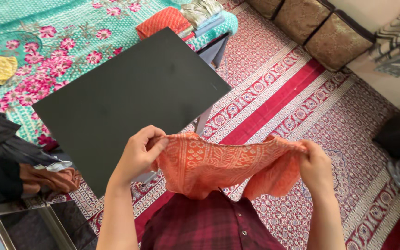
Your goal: The person folds a patterned garment by spreading it flat on a table, folding the sleeves inward, and then folding the body of the garment into a rectangle.
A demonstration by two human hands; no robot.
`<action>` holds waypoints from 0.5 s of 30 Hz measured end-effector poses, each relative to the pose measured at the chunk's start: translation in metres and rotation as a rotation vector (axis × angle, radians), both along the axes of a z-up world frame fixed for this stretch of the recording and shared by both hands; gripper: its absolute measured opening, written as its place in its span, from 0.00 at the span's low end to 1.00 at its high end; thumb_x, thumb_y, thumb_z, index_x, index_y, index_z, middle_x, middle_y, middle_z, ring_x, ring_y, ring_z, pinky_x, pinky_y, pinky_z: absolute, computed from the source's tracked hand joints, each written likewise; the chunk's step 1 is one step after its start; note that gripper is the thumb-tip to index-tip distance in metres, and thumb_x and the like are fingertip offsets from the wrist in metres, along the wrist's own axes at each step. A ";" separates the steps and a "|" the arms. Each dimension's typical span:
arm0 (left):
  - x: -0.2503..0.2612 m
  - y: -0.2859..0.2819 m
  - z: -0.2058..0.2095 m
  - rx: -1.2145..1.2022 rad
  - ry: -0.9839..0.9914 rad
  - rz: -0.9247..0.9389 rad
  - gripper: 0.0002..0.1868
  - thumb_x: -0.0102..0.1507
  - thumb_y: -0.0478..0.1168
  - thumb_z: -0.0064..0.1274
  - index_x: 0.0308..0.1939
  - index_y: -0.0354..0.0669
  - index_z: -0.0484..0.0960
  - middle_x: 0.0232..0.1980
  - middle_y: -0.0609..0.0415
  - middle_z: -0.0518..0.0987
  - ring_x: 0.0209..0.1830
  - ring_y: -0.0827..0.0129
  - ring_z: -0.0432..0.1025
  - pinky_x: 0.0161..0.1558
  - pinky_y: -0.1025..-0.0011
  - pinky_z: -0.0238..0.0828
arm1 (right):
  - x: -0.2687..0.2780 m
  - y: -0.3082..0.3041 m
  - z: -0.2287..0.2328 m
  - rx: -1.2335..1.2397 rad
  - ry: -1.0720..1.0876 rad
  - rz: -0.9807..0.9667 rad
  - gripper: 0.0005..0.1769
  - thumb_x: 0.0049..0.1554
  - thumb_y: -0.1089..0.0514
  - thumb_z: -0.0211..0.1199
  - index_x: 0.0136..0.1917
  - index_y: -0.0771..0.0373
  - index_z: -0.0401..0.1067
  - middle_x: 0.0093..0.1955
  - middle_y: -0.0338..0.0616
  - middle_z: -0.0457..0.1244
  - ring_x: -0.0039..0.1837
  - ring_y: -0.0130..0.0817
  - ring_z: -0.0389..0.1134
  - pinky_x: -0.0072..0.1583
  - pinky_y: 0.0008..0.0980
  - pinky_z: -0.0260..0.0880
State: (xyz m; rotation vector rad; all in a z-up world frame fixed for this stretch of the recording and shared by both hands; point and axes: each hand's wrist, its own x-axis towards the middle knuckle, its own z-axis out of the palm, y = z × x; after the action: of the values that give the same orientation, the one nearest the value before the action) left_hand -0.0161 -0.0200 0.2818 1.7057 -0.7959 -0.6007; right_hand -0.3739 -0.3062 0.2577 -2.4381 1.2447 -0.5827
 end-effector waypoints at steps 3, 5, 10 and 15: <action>0.010 -0.007 0.008 0.200 0.229 -0.037 0.10 0.63 0.41 0.59 0.39 0.37 0.79 0.26 0.57 0.73 0.23 0.76 0.69 0.25 0.67 0.70 | 0.030 -0.018 0.001 0.082 -0.117 -0.116 0.12 0.66 0.61 0.53 0.61 0.64 0.71 0.47 0.56 0.68 0.48 0.50 0.71 0.51 0.43 0.68; 0.017 -0.011 0.007 0.180 0.269 -0.087 0.12 0.54 0.36 0.62 0.40 0.42 0.79 0.33 0.63 0.73 0.28 0.74 0.75 0.27 0.66 0.77 | 0.045 -0.029 0.004 0.090 -0.172 -0.141 0.11 0.68 0.60 0.52 0.60 0.65 0.70 0.45 0.55 0.68 0.47 0.48 0.71 0.50 0.43 0.68; 0.034 -0.018 -0.012 0.246 -0.524 0.172 0.08 0.56 0.29 0.56 0.38 0.42 0.86 0.37 0.51 0.77 0.38 0.59 0.75 0.38 0.62 0.72 | 0.086 -0.077 0.012 0.002 -0.052 -0.007 0.09 0.61 0.61 0.60 0.53 0.67 0.73 0.42 0.59 0.67 0.44 0.51 0.70 0.48 0.44 0.68; 0.033 -0.031 -0.019 0.317 -0.632 0.359 0.09 0.56 0.28 0.57 0.38 0.44 0.85 0.38 0.53 0.78 0.40 0.57 0.75 0.40 0.61 0.72 | 0.146 -0.143 0.006 -0.269 -0.149 0.263 0.06 0.66 0.64 0.57 0.54 0.67 0.73 0.49 0.58 0.66 0.51 0.56 0.68 0.55 0.47 0.68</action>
State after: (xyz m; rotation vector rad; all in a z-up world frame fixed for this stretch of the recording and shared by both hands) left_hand 0.0168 -0.0507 0.2630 2.3108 -0.8198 0.0837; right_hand -0.2276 -0.4488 0.2640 -2.6596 0.8138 -0.8830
